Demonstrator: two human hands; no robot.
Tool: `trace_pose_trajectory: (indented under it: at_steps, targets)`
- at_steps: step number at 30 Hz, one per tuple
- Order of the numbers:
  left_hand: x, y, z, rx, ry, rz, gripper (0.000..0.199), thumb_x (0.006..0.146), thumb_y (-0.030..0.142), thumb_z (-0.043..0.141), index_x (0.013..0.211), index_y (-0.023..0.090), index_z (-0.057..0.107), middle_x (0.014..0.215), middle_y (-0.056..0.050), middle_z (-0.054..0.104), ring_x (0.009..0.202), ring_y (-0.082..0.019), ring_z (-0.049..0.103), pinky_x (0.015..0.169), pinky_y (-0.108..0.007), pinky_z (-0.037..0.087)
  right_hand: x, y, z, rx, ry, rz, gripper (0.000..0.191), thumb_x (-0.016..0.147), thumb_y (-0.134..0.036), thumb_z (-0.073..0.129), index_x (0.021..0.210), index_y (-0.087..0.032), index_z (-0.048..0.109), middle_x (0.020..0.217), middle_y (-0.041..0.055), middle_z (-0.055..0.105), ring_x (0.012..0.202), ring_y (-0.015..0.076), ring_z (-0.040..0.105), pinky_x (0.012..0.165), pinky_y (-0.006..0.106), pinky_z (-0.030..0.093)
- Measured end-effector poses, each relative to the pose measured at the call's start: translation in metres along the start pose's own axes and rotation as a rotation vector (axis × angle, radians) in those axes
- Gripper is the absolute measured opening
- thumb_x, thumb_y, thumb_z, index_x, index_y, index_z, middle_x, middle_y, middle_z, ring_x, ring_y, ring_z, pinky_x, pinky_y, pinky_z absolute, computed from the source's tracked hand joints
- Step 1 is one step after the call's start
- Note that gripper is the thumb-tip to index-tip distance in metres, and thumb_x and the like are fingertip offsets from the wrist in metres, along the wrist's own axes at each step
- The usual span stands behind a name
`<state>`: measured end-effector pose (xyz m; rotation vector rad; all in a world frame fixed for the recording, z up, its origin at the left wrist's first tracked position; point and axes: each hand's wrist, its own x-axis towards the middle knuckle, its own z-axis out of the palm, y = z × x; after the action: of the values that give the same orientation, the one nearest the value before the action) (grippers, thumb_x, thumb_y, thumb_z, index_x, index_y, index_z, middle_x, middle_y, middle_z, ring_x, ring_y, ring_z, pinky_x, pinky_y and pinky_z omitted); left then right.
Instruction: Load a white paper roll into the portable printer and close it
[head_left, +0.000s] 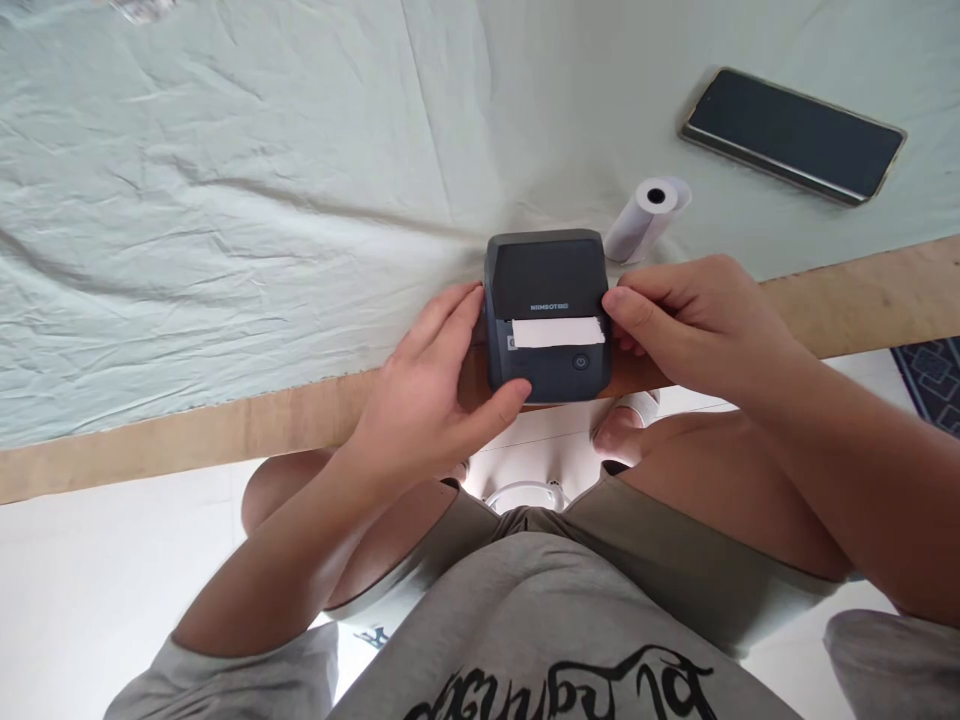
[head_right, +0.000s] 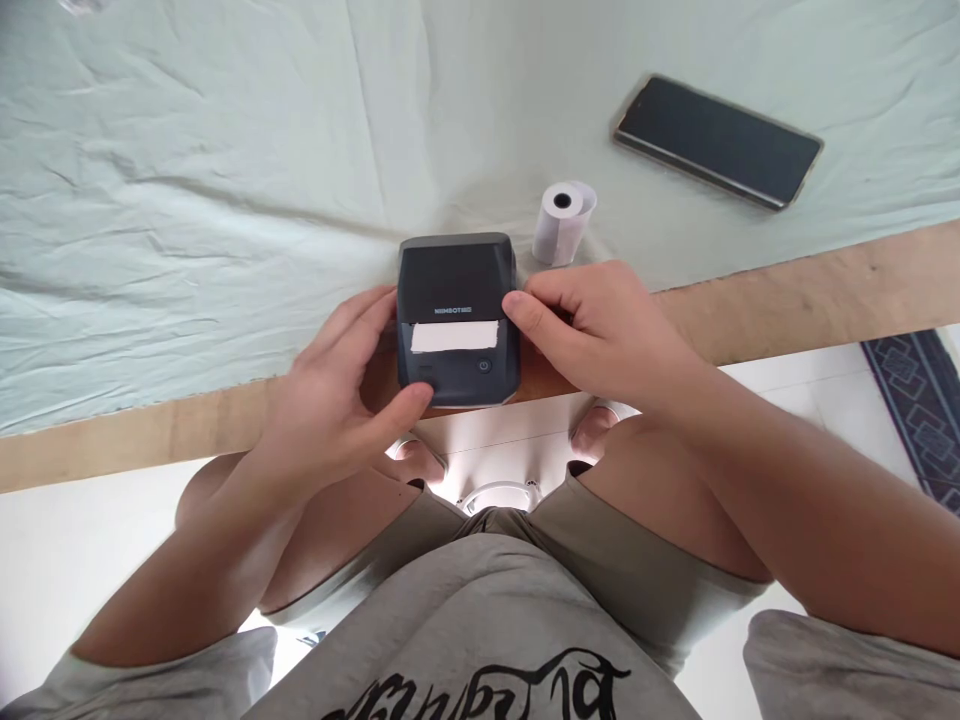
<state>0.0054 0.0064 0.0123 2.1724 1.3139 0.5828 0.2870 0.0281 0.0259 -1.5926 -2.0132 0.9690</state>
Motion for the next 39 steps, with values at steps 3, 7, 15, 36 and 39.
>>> trace_pose_trajectory:
  at_steps: [3,7,15,36,39]
  targets:
    - [-0.006,-0.005,0.003,0.071,-0.055,0.013,0.092,0.098,0.060,0.077,0.176,0.026,0.044,0.181,-0.014,0.052,0.165,-0.041,0.054,0.136,-0.056,0.051,0.001,-0.004,0.000,-0.050,0.004,0.087,0.052,0.110,-0.059,0.051,0.071,-0.024,0.053,0.064,0.0020,0.060,0.060,0.0165,0.055,0.057,0.033,0.037]
    - [-0.008,-0.010,0.011,0.170,-0.058,0.059,0.116,0.092,0.069,0.088,0.183,0.027,0.029,0.189,-0.018,0.039,0.173,-0.045,0.042,0.140,-0.061,0.044,0.005,-0.009,0.003,0.010,-0.007,0.189,0.051,0.112,-0.053,0.048,0.070,-0.024,0.054,0.063,0.0036,0.065,0.056,0.0177,0.060,0.053,0.034,0.043]
    - [-0.008,-0.013,0.016,0.200,0.018,0.095,0.112,0.096,0.083,0.079,0.181,0.022,0.037,0.184,-0.020,0.048,0.167,-0.043,0.054,0.133,-0.057,0.052,0.003,-0.004,0.005,-0.028,-0.007,0.114,0.084,0.099,-0.102,0.029,0.075,-0.026,0.054,0.065,0.0048,0.065,0.057,0.0186,0.061,0.052,0.035,0.043]
    - [-0.005,-0.010,0.010,0.126,-0.057,0.014,0.105,0.097,0.072,0.076,0.176,0.012,0.044,0.183,-0.022,0.048,0.163,-0.044,0.058,0.134,-0.060,0.048,0.000,-0.040,0.003,-0.003,0.325,0.020,0.030,0.095,-0.049,0.074,0.090,-0.031,0.050,0.056,-0.0068,0.060,0.049,0.0186,0.052,0.061,0.040,0.044]
    - [-0.005,-0.009,0.010,0.139,-0.065,0.017,0.105,0.097,0.075,0.074,0.176,0.012,0.045,0.183,-0.023,0.048,0.162,-0.045,0.058,0.134,-0.060,0.048,0.006,-0.045,0.002,-0.032,0.469,-0.094,0.020,0.101,-0.045,0.071,0.096,-0.031,0.057,0.069,-0.0034,0.072,0.059,0.0202,0.064,0.070,0.041,0.048]
